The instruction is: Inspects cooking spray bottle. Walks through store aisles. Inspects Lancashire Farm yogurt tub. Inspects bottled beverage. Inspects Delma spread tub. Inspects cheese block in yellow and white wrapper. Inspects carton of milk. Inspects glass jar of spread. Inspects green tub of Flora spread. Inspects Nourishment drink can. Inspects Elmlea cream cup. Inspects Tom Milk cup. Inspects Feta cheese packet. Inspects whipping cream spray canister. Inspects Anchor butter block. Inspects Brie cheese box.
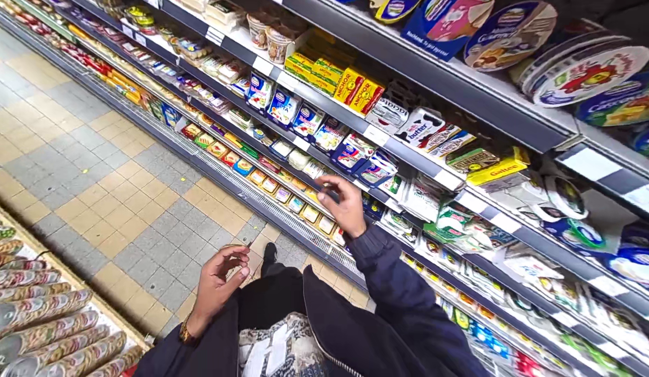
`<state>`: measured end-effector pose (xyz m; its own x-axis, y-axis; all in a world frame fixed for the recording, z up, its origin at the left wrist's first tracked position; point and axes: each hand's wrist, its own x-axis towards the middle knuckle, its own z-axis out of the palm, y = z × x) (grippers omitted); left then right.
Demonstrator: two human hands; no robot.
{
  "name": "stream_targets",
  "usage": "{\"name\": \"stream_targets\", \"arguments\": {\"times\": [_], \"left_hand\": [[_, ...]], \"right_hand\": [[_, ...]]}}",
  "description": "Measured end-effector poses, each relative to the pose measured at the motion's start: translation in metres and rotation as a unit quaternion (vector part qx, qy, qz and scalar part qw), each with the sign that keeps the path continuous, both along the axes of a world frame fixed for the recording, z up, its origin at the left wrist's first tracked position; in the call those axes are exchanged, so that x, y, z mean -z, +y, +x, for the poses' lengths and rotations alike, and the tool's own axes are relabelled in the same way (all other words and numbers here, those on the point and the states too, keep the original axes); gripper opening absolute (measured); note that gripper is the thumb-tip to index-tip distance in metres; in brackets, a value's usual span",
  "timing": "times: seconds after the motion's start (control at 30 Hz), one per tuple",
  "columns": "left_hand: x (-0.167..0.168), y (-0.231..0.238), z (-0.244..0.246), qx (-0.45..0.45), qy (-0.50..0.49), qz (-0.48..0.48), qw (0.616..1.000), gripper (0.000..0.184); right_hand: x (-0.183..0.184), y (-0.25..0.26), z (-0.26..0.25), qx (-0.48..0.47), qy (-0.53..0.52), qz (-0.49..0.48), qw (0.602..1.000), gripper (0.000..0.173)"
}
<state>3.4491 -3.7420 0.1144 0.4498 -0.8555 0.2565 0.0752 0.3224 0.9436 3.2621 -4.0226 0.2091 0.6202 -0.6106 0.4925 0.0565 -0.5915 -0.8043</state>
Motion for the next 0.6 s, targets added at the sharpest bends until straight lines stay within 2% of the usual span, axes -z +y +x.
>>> {"name": "stream_targets", "arguments": {"times": [0.27,0.43,0.53,0.6], "left_hand": [[-0.011,-0.053,0.025,-0.015,-0.007,0.006,1.000,0.040],[-0.010,-0.087,0.037,-0.020,-0.002,0.006,1.000,0.039],[-0.008,-0.105,0.042,-0.022,-0.002,0.005,1.000,0.038],[-0.008,-0.115,0.045,-0.023,-0.001,0.007,1.000,0.037]], "right_hand": [[-0.068,-0.177,0.046,0.128,0.111,-0.143,0.975,0.045],[-0.086,-0.258,0.065,0.215,0.250,-0.289,0.899,0.042],[-0.094,-0.275,0.077,0.276,0.360,-0.278,0.846,0.047],[-0.098,-0.281,0.084,0.300,0.403,-0.250,0.828,0.051]]}}
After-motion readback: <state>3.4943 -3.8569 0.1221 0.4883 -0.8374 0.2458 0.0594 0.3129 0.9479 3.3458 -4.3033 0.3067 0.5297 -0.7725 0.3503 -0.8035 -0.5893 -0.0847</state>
